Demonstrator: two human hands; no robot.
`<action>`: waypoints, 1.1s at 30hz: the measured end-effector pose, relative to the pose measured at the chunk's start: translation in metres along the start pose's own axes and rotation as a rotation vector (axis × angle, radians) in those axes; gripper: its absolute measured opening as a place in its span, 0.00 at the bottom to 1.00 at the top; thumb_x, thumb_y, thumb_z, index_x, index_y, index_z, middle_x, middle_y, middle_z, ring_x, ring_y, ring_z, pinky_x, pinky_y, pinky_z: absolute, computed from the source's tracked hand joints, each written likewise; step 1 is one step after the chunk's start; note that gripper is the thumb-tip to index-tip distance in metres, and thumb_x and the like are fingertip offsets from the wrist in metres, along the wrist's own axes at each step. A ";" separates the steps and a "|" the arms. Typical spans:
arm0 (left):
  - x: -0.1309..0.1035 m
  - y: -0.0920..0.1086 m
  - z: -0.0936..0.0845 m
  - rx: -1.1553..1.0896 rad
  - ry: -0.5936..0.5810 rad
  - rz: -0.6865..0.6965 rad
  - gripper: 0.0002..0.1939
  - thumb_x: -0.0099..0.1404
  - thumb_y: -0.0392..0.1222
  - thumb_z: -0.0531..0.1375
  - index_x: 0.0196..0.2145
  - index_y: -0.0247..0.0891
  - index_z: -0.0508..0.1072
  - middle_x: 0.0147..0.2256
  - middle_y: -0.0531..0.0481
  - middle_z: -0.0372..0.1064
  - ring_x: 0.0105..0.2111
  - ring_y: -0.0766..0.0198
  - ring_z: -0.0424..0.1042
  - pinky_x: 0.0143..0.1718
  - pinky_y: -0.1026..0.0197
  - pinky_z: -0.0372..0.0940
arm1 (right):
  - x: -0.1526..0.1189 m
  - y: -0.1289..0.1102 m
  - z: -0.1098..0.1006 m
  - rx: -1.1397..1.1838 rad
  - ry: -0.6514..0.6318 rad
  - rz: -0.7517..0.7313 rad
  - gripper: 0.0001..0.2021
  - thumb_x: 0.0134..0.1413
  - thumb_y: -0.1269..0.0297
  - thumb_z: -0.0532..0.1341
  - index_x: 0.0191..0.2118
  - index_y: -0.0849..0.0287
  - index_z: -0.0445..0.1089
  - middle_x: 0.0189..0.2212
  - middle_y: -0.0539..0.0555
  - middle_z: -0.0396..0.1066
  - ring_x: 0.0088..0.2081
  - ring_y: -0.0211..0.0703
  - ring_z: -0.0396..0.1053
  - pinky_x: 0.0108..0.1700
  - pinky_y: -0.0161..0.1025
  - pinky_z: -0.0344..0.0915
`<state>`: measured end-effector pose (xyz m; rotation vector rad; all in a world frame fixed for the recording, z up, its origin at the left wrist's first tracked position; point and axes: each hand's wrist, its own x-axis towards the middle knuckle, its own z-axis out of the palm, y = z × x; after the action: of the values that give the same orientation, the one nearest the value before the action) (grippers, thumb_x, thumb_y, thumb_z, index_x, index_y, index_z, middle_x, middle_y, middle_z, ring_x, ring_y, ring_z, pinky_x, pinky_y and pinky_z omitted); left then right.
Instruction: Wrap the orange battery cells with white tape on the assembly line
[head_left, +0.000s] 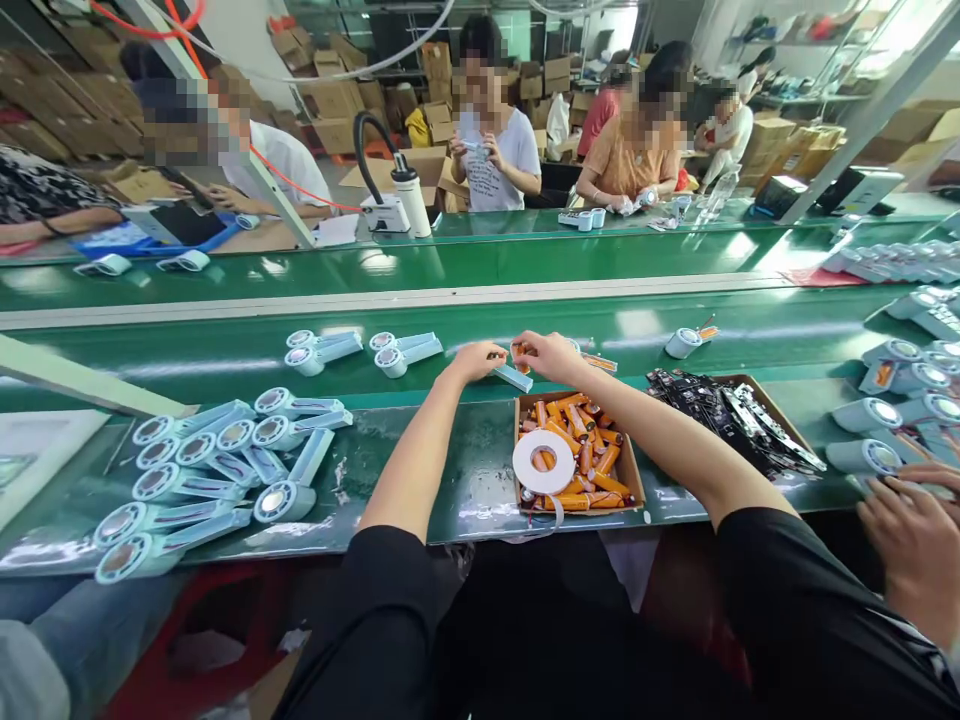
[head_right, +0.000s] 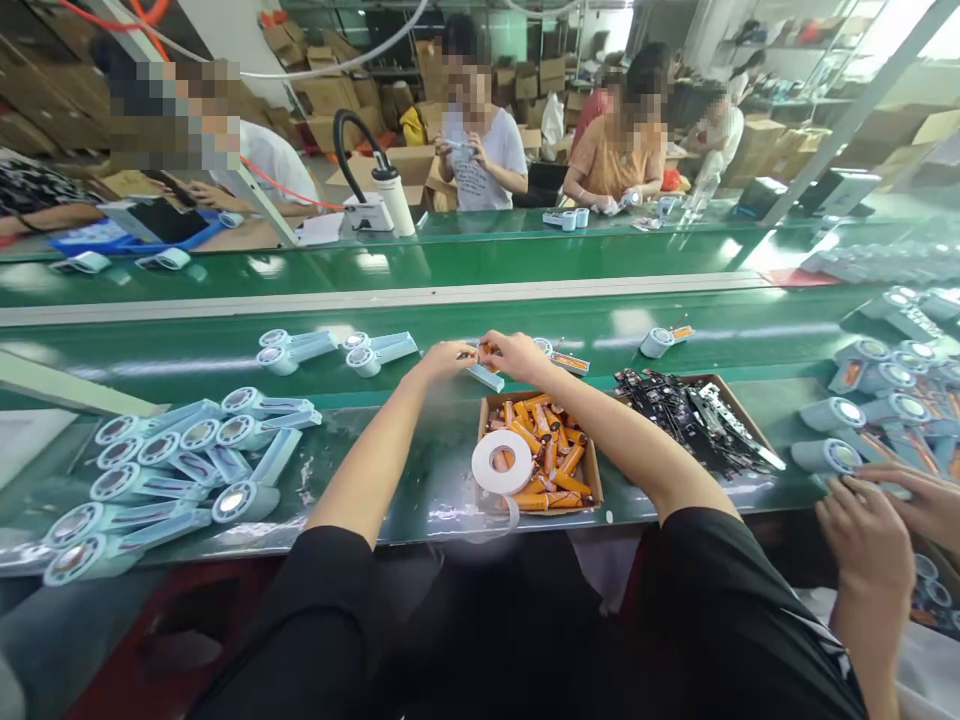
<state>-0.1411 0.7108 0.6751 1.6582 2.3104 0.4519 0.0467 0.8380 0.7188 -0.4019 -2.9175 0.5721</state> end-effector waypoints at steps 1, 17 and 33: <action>0.000 -0.001 0.003 -0.011 0.023 -0.024 0.13 0.70 0.45 0.59 0.45 0.45 0.82 0.49 0.49 0.80 0.50 0.54 0.75 0.51 0.60 0.64 | 0.006 -0.002 0.004 -0.066 -0.050 -0.007 0.20 0.68 0.55 0.61 0.61 0.54 0.70 0.45 0.55 0.82 0.46 0.48 0.79 0.48 0.38 0.69; 0.022 0.011 0.022 -0.139 0.102 -0.124 0.15 0.73 0.47 0.58 0.43 0.37 0.81 0.44 0.41 0.81 0.44 0.55 0.76 0.43 0.60 0.63 | 0.024 -0.007 0.024 -0.390 -0.409 -0.004 0.25 0.67 0.43 0.57 0.60 0.52 0.74 0.54 0.66 0.77 0.53 0.63 0.76 0.51 0.51 0.70; -0.050 -0.075 -0.077 0.211 -0.047 -0.443 0.45 0.56 0.55 0.70 0.68 0.43 0.65 0.65 0.33 0.64 0.68 0.24 0.48 0.61 0.26 0.55 | -0.037 0.023 -0.032 -0.027 0.001 -0.108 0.19 0.70 0.57 0.58 0.59 0.56 0.75 0.62 0.58 0.72 0.65 0.49 0.69 0.69 0.47 0.62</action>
<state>-0.2206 0.6332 0.7174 1.1591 2.6591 0.0758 0.0930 0.8594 0.7361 -0.2450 -2.9267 0.5179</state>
